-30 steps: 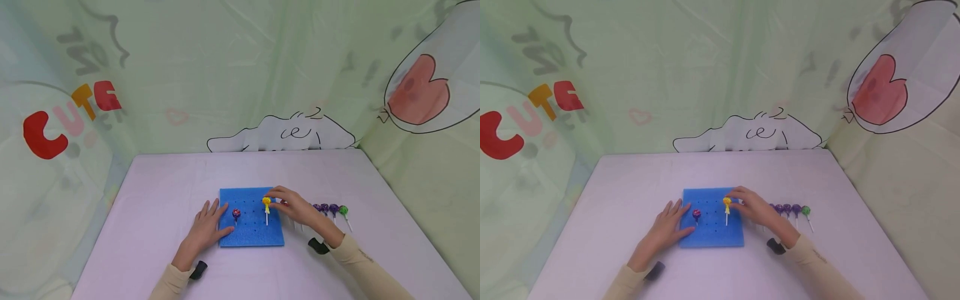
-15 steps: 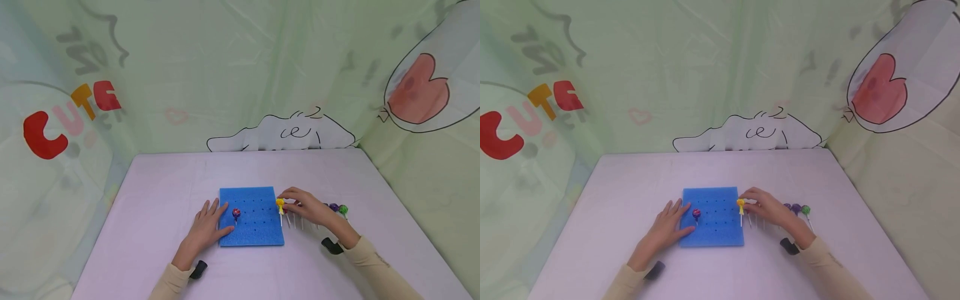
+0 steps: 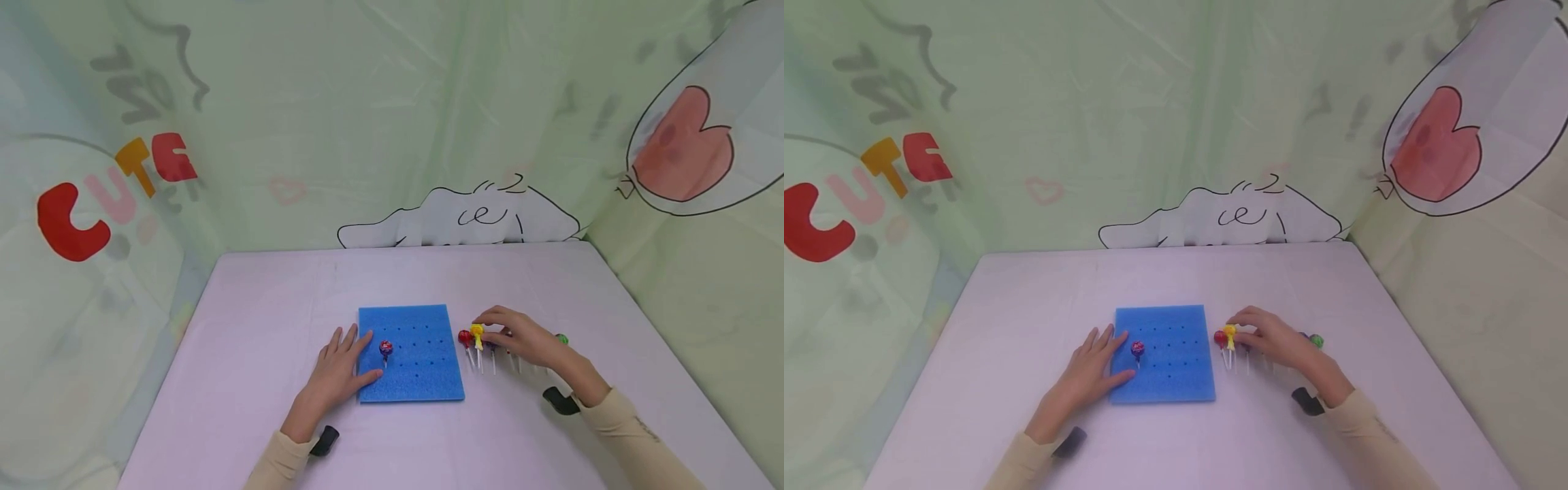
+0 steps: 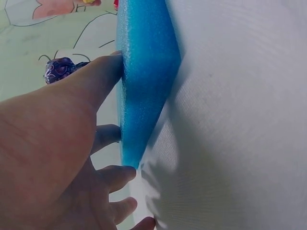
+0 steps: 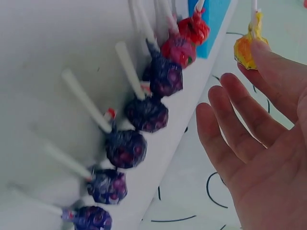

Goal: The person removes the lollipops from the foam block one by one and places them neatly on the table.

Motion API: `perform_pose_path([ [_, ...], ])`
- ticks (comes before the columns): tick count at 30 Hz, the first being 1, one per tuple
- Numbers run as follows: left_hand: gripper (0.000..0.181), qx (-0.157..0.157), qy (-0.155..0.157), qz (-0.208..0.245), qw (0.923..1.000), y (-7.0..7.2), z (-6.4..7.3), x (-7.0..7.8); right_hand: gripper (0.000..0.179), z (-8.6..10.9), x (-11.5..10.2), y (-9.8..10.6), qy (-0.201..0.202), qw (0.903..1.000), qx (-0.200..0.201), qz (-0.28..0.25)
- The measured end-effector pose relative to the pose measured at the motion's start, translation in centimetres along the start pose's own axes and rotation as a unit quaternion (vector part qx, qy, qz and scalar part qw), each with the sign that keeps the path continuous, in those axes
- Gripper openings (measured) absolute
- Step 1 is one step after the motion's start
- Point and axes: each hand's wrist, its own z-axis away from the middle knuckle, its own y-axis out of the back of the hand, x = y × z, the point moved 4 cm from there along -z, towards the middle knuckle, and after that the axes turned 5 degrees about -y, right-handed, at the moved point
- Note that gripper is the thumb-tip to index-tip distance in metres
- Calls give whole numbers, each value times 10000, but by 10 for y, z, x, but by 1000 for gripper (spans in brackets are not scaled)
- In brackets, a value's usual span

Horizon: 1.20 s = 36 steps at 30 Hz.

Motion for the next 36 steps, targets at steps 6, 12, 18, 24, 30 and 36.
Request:
perform_pose_path([
  [6,77,51,-62,-3,10000,1,0,1,28,6,8,9,-73,9999,-64,80],
  [12,77,46,-62,-19,10000,2,0,1,28,13,18,18,-192,9997,-103,103],
  [18,77,42,-55,-15,10000,1,0,1,27,21,28,27,-289,9995,-63,144],
  [24,77,51,-57,-22,10000,2,0,1,28,27,32,35,-362,9992,-61,181],
  [30,77,23,-44,13,10000,3,0,2,30,34,36,42,-526,9985,-31,175],
  [36,76,34,-46,-5,10000,4,0,3,31,39,43,46,-623,9978,-146,177],
])
